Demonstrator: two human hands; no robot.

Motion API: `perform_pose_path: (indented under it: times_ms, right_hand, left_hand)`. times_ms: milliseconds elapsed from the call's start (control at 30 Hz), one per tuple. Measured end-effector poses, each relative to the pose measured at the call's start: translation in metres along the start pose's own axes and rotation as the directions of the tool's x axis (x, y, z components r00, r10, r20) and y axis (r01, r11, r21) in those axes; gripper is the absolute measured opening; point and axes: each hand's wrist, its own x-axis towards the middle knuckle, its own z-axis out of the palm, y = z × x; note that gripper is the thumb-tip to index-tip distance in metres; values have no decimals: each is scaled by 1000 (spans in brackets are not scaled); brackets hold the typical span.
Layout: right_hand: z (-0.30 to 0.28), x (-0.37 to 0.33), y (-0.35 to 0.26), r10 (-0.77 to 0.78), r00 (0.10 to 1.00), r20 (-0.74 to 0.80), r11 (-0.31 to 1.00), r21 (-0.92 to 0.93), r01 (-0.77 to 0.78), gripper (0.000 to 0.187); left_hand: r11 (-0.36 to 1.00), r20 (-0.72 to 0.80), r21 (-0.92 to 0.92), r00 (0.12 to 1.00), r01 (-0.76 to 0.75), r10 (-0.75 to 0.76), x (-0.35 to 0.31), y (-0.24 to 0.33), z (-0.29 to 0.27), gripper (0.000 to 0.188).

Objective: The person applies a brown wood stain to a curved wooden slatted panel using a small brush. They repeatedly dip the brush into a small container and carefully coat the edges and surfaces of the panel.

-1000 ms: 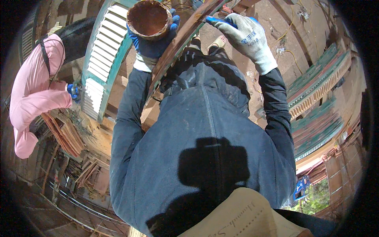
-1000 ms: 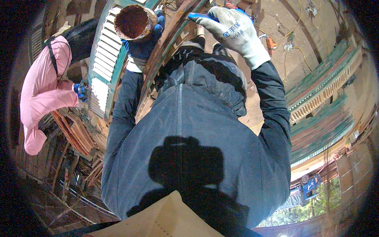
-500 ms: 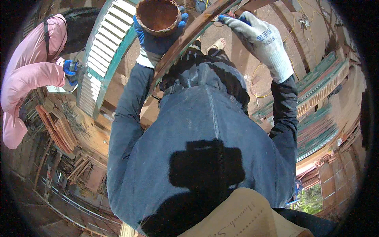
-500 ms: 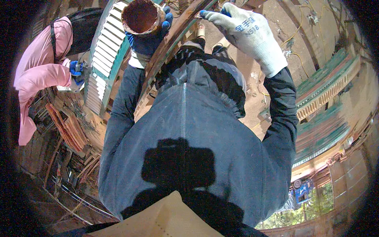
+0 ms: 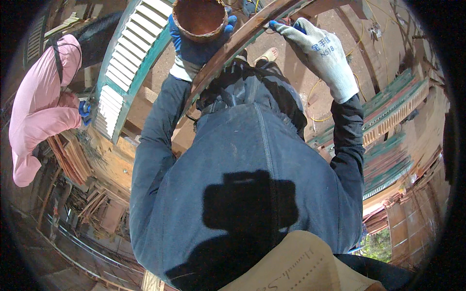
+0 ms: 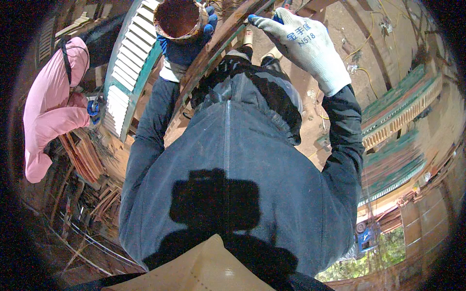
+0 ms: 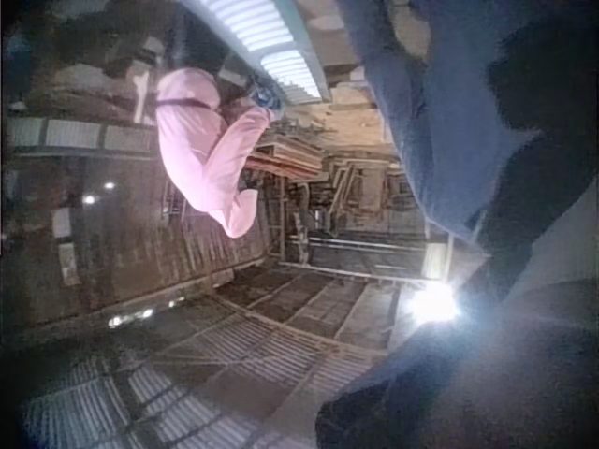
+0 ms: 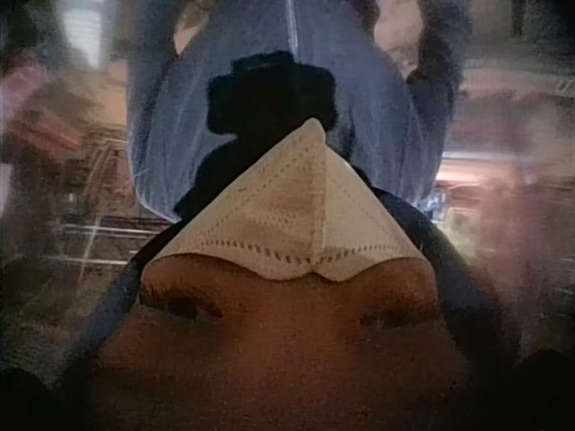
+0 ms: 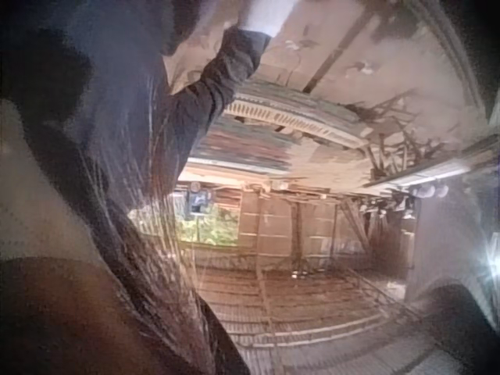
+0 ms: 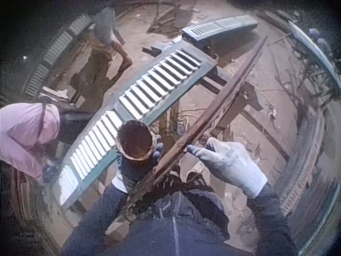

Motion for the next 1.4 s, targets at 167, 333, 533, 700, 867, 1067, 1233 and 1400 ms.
perform_pose_path:
  times_ms: [167, 333, 533, 700, 867, 1067, 1233, 1400]
  right_hand:
    - [4, 2, 7, -15, 1000, -3, 1000, -27, 15, 42]
    - [-9, -6, 8, 44, 998, 42, 998, 51, -46, 39]
    - [-13, -23, 20, 240, 968, -71, 921, 332, -203, 35]
    - [-7, -21, 34, 212, 971, -107, 951, 252, -180, 32]
    - [-6, -7, 41, 101, 979, -176, 977, 203, -65, 27]
    - [-13, 5, 47, 71, 997, -37, 993, 97, -68, 25]
    - [-12, 5, 59, -41, 989, -140, 998, -47, 34, 26]
    - [-15, 2, 64, 26, 999, -21, 997, -67, -28, 29]
  left_hand:
    - [986, -14, 164, 1000, 17, -15, -2, 0, -3, 47]
    - [252, 132, 949, 962, -192, 237, -5, 10, 15, 48]
    - [266, 99, 950, 965, -165, 241, -11, 13, 21, 48]
    - [154, 132, 971, 947, -183, 292, -7, 8, 15, 64]
    - [783, 21, -614, 994, 98, -108, -7, -5, -30, 65]
    - [942, -52, -335, 998, 15, -34, -8, -6, -21, 62]
    - [997, -102, -81, 995, -17, 8, -8, -6, -14, 59]
    - [990, -101, 138, 993, -38, 53, -7, -5, -4, 56]
